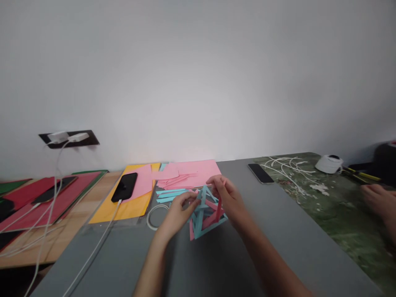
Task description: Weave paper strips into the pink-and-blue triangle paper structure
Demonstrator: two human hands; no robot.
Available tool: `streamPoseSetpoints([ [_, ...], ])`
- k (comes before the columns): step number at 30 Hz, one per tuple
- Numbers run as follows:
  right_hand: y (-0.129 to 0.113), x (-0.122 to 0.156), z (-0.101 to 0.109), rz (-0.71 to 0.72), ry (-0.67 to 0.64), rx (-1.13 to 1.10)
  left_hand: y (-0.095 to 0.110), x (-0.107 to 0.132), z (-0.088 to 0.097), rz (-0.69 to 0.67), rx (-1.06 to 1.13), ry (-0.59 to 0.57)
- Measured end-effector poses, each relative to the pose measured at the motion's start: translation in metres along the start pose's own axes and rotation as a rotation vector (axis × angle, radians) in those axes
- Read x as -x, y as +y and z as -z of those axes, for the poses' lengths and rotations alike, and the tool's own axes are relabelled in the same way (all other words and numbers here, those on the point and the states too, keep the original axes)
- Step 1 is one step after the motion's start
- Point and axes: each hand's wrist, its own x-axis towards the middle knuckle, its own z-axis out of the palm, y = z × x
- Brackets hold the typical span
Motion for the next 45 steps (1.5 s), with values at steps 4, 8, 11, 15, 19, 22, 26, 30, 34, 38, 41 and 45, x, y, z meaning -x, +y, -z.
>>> streamPoseSetpoints([
  [4,0.007,-0.012,-0.004,0.053,0.036,-0.02,-0.004,-0.001,-0.003,0.007,-0.002,0.039],
  [8,0.004,-0.022,-0.009,0.108,0.014,0.011,-0.004,-0.002,-0.005,0.026,-0.007,0.07],
  [11,0.003,-0.025,-0.011,0.12,-0.101,0.212,-0.003,-0.004,-0.007,0.019,-0.004,0.089],
  [15,0.008,-0.029,-0.009,0.086,-0.184,0.351,-0.007,-0.005,-0.01,-0.025,-0.015,0.118],
  [19,0.01,-0.038,-0.007,0.06,-0.227,0.469,-0.013,-0.007,-0.013,-0.039,-0.033,0.162],
  [22,0.005,-0.046,-0.007,0.039,-0.411,0.599,-0.015,-0.007,-0.014,-0.031,-0.037,0.203],
  [26,-0.002,-0.054,-0.008,0.046,-0.603,0.671,-0.016,-0.006,-0.016,-0.003,-0.022,0.214],
  [30,-0.004,-0.054,-0.009,0.044,-0.54,0.676,-0.016,-0.007,-0.017,0.028,0.076,0.238],
  [34,0.003,-0.05,-0.012,0.013,-0.37,0.641,-0.015,-0.007,-0.018,0.049,0.136,0.228],
  [38,0.011,-0.05,-0.013,0.024,-0.27,0.612,-0.015,-0.006,-0.018,0.066,0.148,0.236],
  [41,0.009,-0.052,-0.008,-0.033,-0.308,0.591,-0.017,-0.007,-0.018,0.056,0.156,0.235],
  [45,0.0,-0.053,0.006,-0.267,-0.494,0.471,-0.02,-0.007,-0.016,0.04,0.149,0.217],
])
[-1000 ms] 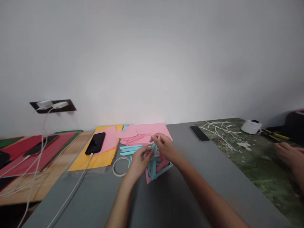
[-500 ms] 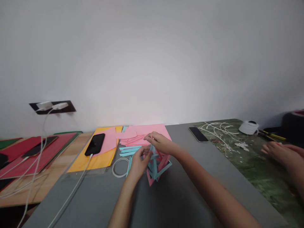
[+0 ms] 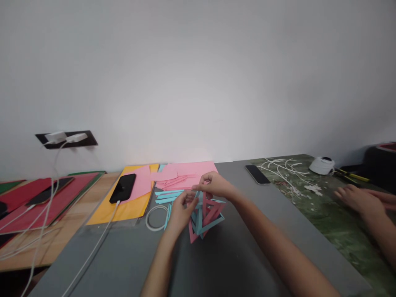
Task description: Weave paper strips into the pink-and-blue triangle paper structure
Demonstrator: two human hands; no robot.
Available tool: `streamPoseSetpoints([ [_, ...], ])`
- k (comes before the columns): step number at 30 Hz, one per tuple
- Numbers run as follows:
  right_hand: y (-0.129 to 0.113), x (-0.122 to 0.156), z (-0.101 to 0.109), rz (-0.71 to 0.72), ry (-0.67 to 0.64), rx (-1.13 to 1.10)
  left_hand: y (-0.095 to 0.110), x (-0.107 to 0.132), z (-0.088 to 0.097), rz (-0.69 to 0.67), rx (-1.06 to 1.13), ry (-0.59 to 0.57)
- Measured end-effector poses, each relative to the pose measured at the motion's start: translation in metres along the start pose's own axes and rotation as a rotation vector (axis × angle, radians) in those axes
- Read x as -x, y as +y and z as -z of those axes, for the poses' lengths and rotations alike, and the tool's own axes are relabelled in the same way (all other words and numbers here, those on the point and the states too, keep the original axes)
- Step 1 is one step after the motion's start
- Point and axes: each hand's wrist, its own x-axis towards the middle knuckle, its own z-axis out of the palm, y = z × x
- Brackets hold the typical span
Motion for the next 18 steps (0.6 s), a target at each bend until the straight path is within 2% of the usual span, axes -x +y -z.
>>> streamPoseSetpoints([
  [3,0.002,0.005,0.012,0.02,-0.161,-0.177,-0.002,0.0,0.001,-0.004,-0.001,-0.022],
  [5,0.003,0.007,0.017,0.049,-0.204,-0.238,-0.003,0.0,0.001,0.003,0.015,-0.039],
  [7,0.003,0.007,0.019,0.075,-0.173,-0.199,-0.004,0.0,0.001,0.013,0.03,-0.041],
  [10,0.001,0.004,0.014,0.157,-0.084,-0.028,-0.004,0.0,0.001,0.028,0.023,-0.026],
  [13,-0.002,0.002,0.007,0.242,-0.079,0.153,-0.003,0.0,0.001,0.031,-0.002,-0.019],
  [15,-0.003,0.001,0.003,0.239,-0.092,0.214,-0.002,0.0,0.001,0.03,0.001,-0.023],
  [18,0.003,0.001,0.002,0.182,-0.061,0.141,-0.002,0.0,0.001,0.034,0.022,-0.023],
])
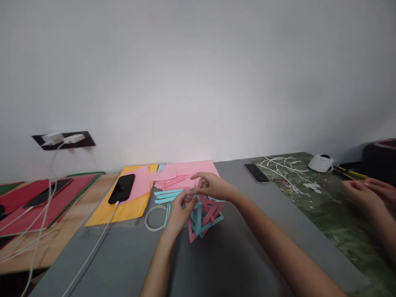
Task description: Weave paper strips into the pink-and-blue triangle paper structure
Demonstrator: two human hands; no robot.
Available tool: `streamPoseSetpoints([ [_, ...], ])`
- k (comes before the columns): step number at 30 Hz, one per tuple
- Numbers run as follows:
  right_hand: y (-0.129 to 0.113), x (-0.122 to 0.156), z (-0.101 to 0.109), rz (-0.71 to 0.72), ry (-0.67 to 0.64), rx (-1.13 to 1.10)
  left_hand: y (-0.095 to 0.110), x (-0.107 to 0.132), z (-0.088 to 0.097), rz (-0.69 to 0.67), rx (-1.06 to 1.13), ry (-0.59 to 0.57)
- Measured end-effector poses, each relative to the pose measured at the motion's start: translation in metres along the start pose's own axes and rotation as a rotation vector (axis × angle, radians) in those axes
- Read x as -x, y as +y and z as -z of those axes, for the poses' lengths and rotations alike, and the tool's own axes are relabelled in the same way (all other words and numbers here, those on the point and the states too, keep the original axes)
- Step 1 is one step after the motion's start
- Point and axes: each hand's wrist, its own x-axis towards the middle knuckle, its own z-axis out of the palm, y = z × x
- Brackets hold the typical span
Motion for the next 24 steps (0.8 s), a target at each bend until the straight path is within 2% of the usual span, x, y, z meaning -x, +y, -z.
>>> streamPoseSetpoints([
  [8,0.022,0.001,-0.003,0.0,0.056,-0.182,-0.005,-0.002,0.001,0.023,0.028,0.015],
  [16,0.033,0.013,-0.008,0.001,0.134,-0.323,0.008,-0.002,0.001,0.116,0.073,-0.01],
  [24,0.043,0.013,-0.009,-0.016,0.115,-0.507,0.009,-0.005,0.004,0.192,0.182,-0.11],
])
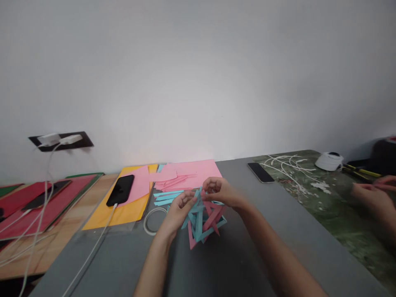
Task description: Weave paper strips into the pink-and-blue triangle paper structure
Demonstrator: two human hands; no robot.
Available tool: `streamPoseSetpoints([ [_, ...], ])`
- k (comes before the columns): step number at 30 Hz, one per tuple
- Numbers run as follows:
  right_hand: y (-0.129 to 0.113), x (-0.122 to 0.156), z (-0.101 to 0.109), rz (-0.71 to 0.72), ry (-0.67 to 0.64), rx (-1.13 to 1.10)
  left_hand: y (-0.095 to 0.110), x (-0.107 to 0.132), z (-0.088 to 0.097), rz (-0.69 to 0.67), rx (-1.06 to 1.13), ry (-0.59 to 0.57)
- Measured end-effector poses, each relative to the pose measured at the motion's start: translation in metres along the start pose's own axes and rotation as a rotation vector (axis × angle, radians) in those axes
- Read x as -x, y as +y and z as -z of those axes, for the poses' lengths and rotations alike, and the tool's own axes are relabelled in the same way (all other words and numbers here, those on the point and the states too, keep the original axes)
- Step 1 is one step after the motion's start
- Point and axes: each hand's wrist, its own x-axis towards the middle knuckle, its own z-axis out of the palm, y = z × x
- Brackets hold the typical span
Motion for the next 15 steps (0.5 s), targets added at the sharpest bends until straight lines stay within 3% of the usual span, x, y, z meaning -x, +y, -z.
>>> streamPoseSetpoints([
  [9,0.007,-0.003,-0.004,-0.036,-0.006,-0.129,0.003,-0.008,-0.002,0.03,0.035,-0.093],
  [15,0.01,0.0,0.001,-0.08,0.038,-0.244,0.019,-0.018,0.002,0.085,-0.047,-0.093],
])
